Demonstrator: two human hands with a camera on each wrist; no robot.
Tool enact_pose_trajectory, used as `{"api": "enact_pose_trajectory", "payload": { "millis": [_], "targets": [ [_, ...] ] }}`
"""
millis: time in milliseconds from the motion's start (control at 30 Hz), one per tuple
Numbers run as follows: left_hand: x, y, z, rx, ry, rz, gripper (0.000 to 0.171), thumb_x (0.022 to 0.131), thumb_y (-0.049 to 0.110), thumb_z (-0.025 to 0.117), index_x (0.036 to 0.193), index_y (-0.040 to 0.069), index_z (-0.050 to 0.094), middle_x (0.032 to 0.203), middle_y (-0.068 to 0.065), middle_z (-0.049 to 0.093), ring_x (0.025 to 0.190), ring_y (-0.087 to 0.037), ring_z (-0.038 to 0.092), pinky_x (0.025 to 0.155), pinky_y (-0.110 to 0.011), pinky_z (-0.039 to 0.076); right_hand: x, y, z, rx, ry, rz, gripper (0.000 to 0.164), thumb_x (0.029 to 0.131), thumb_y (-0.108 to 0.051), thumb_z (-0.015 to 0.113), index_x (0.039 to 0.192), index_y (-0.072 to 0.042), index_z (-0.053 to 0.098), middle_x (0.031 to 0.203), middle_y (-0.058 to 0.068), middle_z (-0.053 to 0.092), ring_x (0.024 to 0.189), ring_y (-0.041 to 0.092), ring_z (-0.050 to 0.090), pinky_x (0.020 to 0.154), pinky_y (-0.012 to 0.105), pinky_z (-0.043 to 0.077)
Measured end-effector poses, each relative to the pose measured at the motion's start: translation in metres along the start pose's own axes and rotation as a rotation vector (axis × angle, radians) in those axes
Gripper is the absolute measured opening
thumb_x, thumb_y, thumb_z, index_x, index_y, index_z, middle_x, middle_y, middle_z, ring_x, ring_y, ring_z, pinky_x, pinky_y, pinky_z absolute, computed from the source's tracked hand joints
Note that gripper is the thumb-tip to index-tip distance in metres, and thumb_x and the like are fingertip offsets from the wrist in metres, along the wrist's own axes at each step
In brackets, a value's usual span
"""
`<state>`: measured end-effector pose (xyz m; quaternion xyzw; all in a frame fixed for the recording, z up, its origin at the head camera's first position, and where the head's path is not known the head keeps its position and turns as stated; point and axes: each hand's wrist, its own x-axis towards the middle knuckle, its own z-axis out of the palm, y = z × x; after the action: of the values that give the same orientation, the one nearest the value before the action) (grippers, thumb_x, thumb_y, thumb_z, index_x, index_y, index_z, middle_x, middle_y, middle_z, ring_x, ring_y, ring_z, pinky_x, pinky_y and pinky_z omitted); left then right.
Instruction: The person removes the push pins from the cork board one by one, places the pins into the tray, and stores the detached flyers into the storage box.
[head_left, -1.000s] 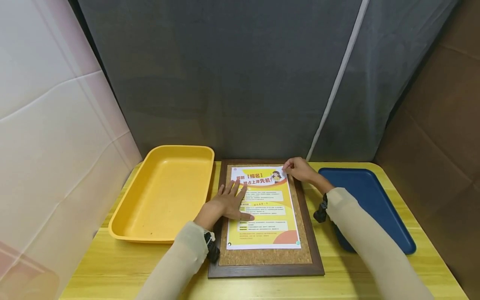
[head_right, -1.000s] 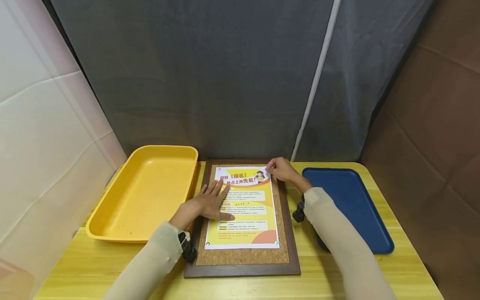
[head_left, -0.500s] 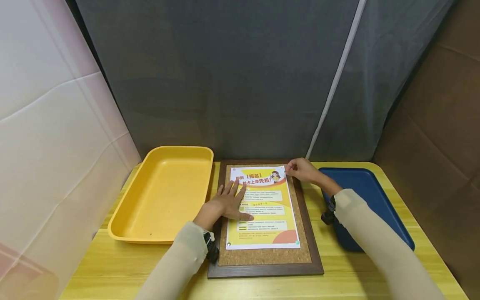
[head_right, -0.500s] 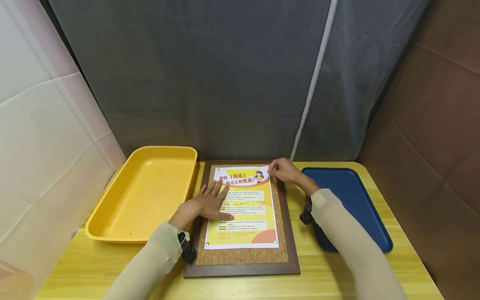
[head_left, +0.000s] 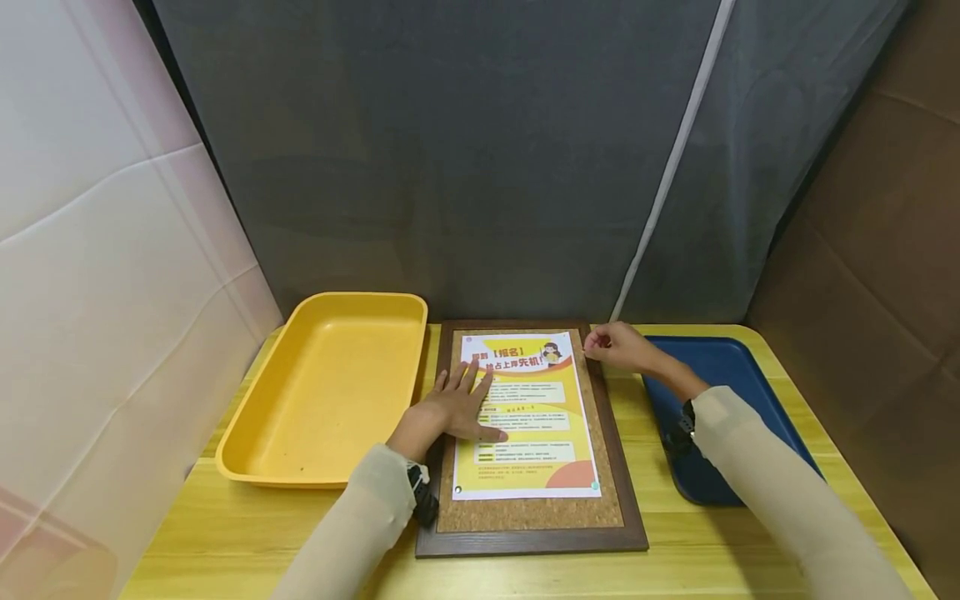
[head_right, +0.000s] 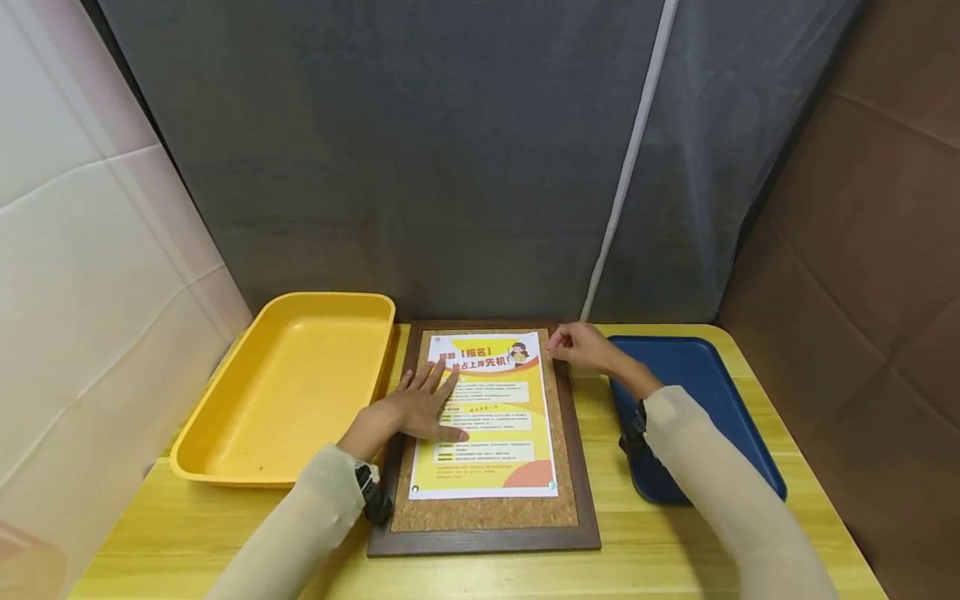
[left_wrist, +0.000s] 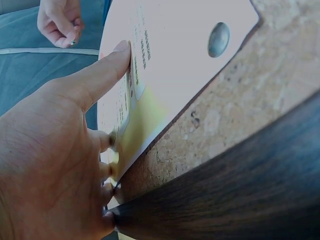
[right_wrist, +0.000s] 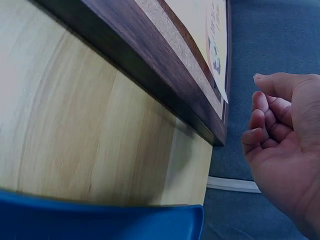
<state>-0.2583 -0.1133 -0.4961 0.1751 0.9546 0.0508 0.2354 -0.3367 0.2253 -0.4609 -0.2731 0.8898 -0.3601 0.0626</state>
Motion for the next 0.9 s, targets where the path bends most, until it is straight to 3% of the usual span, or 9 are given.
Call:
{"api": "enact_pose_trajectory", "payload": {
  "millis": [233,567,700,900],
  "targets": [
    [-0.004,0.002,-0.003,0.006,-0.004,0.0,0.121,0.09,0.079,0.061,0.171,0.021,-0.005,0.175,-0.009,-0.02,0.162,-0.032,-0.018,0.129,-0.058,-0.009,-0.012,0.002,-0.008,-0.012,-0.009,-0.011,0.007,0.099,0.0,0.069,0.093,0.0,0.074,0.088,0.01,0.072,0.075,0.016,0.057,0.069,0.025,0.05],
    [-0.026,0.015,-0.016,0.036,0.024,0.008,0.116,0.092,0.078,0.059,0.172,0.017,0.002,0.178,-0.014,-0.009,0.164,-0.035,-0.007,0.131,-0.058,0.001,-0.03,0.007,-0.017,-0.013,-0.058,-0.049,0.008,0.098,0.003,0.068,0.095,0.0,0.074,0.086,0.008,0.071,0.073,0.014,0.056,0.067,0.024,0.049],
    [-0.025,0.014,-0.016,0.021,0.016,0.008,0.117,0.092,0.077,0.061,0.172,0.017,0.001,0.178,-0.013,-0.01,0.164,-0.034,-0.009,0.131,-0.057,-0.001,-0.035,0.012,-0.02,-0.026,-0.072,-0.046,0.007,0.1,0.0,0.069,0.095,-0.002,0.074,0.084,0.005,0.07,0.071,0.013,0.054,0.066,0.025,0.046],
    [-0.009,0.007,-0.006,0.002,-0.011,-0.003,0.12,0.091,0.078,0.061,0.171,0.021,-0.007,0.175,-0.01,-0.02,0.162,-0.032,-0.018,0.129,-0.057,-0.008,-0.043,0.019,-0.025,-0.023,-0.085,-0.031,0.007,0.1,-0.002,0.07,0.096,0.0,0.074,0.086,0.006,0.071,0.07,0.012,0.054,0.064,0.025,0.045]
  ]
}}
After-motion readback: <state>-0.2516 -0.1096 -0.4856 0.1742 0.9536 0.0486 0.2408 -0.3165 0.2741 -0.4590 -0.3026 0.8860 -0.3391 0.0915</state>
